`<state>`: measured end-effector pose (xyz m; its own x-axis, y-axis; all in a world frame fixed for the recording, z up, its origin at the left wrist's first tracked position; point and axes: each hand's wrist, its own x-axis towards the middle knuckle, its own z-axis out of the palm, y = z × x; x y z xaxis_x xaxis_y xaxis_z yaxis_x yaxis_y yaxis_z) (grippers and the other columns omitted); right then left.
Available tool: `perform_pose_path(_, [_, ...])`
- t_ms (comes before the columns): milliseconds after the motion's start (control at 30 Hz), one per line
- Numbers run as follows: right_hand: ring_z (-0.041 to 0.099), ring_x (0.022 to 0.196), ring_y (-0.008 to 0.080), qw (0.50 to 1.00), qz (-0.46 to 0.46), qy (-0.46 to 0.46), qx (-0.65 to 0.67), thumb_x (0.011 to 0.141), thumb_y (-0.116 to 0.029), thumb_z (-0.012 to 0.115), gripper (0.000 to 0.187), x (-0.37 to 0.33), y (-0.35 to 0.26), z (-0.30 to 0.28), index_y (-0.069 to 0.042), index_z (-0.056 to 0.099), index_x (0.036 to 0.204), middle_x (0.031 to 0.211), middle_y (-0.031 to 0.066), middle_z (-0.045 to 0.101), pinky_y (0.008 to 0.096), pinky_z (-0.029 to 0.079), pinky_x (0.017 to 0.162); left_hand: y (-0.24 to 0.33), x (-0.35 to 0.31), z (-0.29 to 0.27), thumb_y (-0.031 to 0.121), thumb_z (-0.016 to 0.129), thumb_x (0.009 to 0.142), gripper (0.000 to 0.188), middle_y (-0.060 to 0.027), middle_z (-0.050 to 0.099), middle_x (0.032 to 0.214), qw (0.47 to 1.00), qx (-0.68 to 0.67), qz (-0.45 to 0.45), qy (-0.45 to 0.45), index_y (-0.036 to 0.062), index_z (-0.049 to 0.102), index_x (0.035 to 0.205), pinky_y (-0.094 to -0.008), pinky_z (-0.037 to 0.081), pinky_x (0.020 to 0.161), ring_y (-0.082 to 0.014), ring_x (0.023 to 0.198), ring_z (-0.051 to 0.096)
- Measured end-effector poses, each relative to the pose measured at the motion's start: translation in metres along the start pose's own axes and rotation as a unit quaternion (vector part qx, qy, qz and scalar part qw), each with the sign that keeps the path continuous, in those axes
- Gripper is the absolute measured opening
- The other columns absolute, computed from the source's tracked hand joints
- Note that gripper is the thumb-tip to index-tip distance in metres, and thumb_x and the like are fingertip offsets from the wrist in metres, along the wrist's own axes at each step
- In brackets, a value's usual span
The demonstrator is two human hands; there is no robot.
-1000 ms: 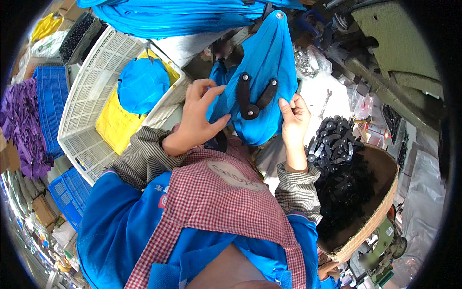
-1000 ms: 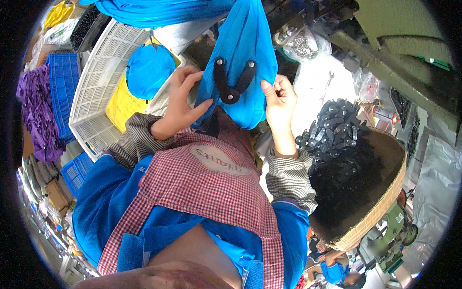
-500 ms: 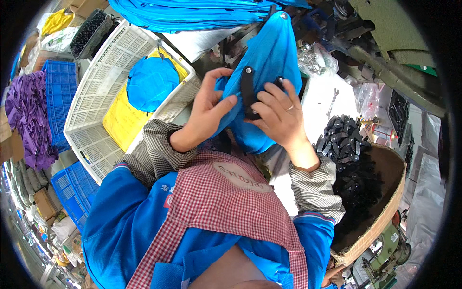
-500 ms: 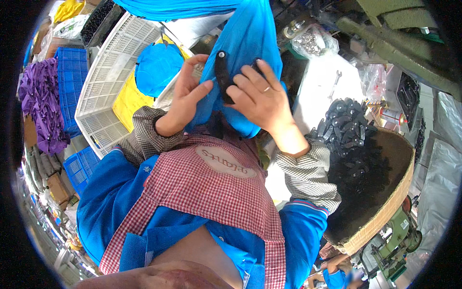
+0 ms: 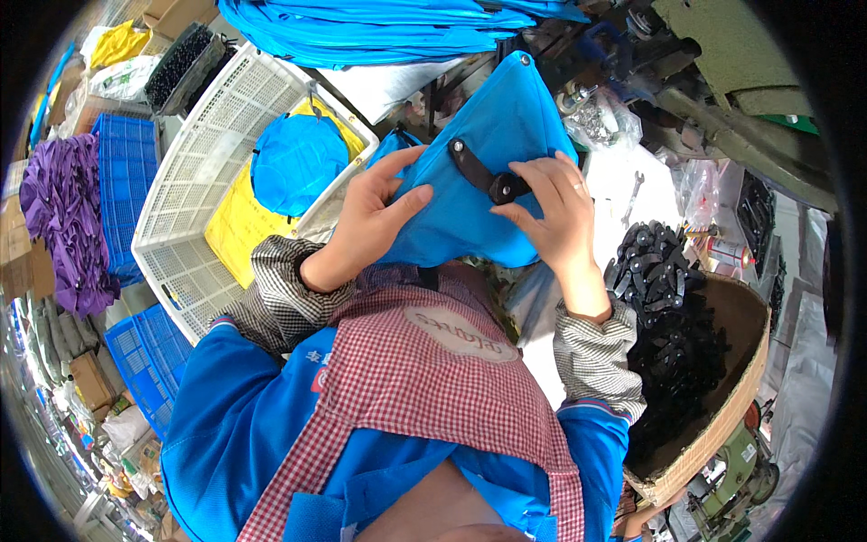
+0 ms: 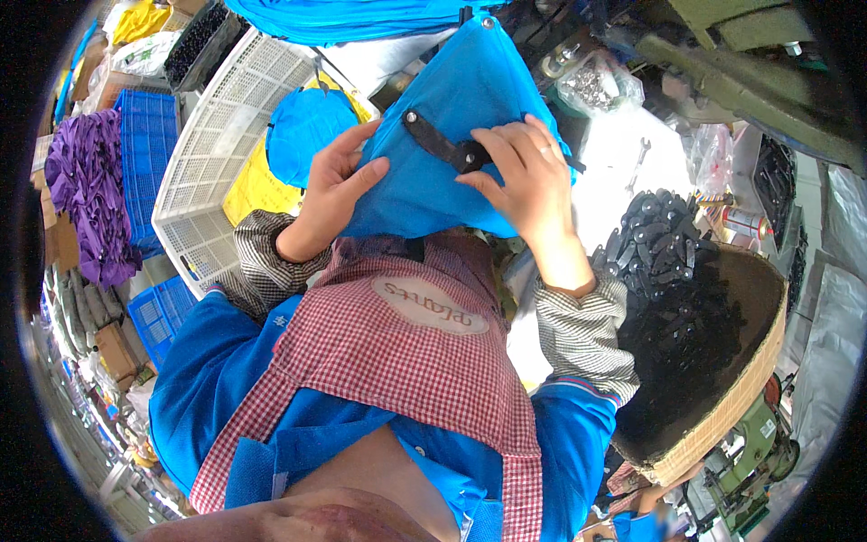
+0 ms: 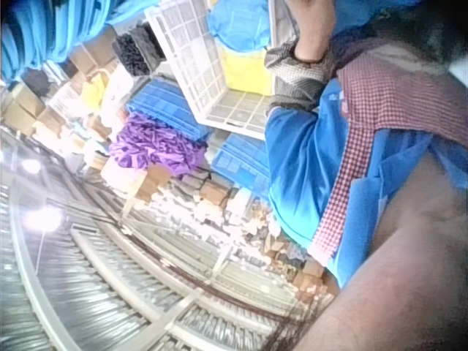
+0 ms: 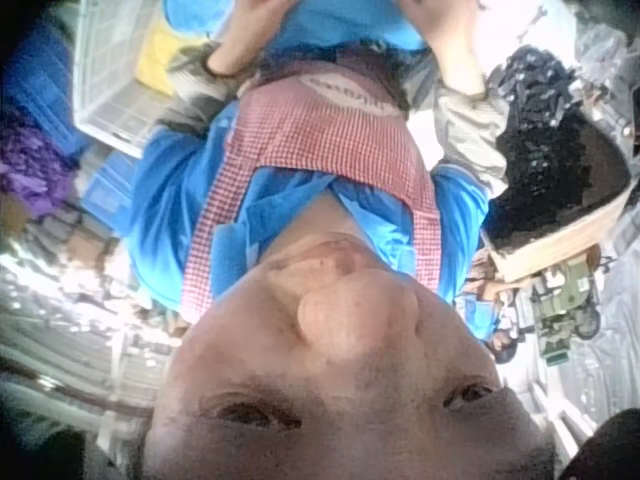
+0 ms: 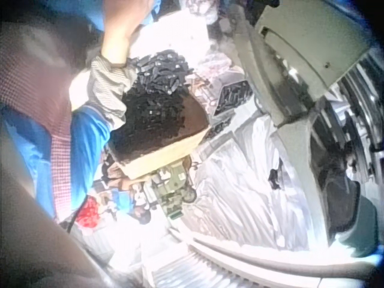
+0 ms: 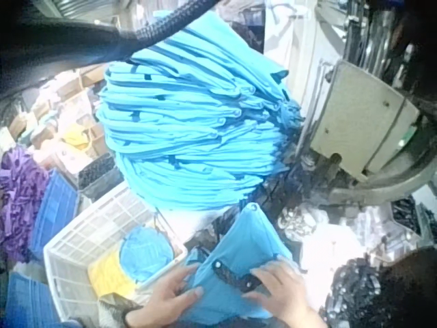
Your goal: The person repeatedly picks up blue fabric items and black plastic clips, attaches the clips to the fabric using a press machine, and places the finished items into a white basket. The process is repeated for multiple items in a factory setting.
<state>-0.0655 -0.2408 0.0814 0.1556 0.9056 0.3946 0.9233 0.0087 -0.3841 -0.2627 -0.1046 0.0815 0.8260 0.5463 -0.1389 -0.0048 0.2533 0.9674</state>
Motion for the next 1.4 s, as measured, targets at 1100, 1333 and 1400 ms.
perform_pose_path(1100, [0.054,0.096,0.0283,0.71,0.407,0.013,0.574,0.09,-0.039,0.044,0.05,-0.133,0.038,0.073,-0.003,0.041,0.124,0.117,0.0181,0.051,0.0386,0.047,0.081,-0.114,-0.137,-0.085,0.025,0.057,0.085,0.044,-0.0159,0.053,0.116,0.74,-0.338,-0.31,0.491,0.003,0.046,0.121,-0.0382,0.04,0.093,-0.0239,0.105,0.052])
perform_pose_path(1333, [0.048,0.103,0.0234,0.754,0.354,-0.144,0.535,0.07,-0.001,0.07,0.054,-0.112,-0.045,0.17,0.006,0.045,0.117,0.117,0.0149,0.05,0.0347,0.038,0.092,-0.112,-0.025,-0.055,0.027,0.053,0.086,0.039,-0.013,0.048,0.125,0.9,0.316,0.199,0.225,0.0078,0.05,0.12,-0.0393,0.034,0.097,-0.0294,0.115,0.044])
perform_pose_path(1400, [0.05,0.098,0.0212,0.757,0.296,-0.172,0.557,0.069,0.001,0.071,0.048,-0.104,-0.07,0.173,0.006,0.049,0.111,0.112,0.0139,0.053,0.0334,0.04,0.089,-0.094,0.015,-0.042,0.036,0.053,0.085,0.049,-0.0154,0.041,0.131,0.885,0.356,0.25,0.169,0.006,0.046,0.124,-0.0411,0.031,0.099,-0.0305,0.119,0.039])
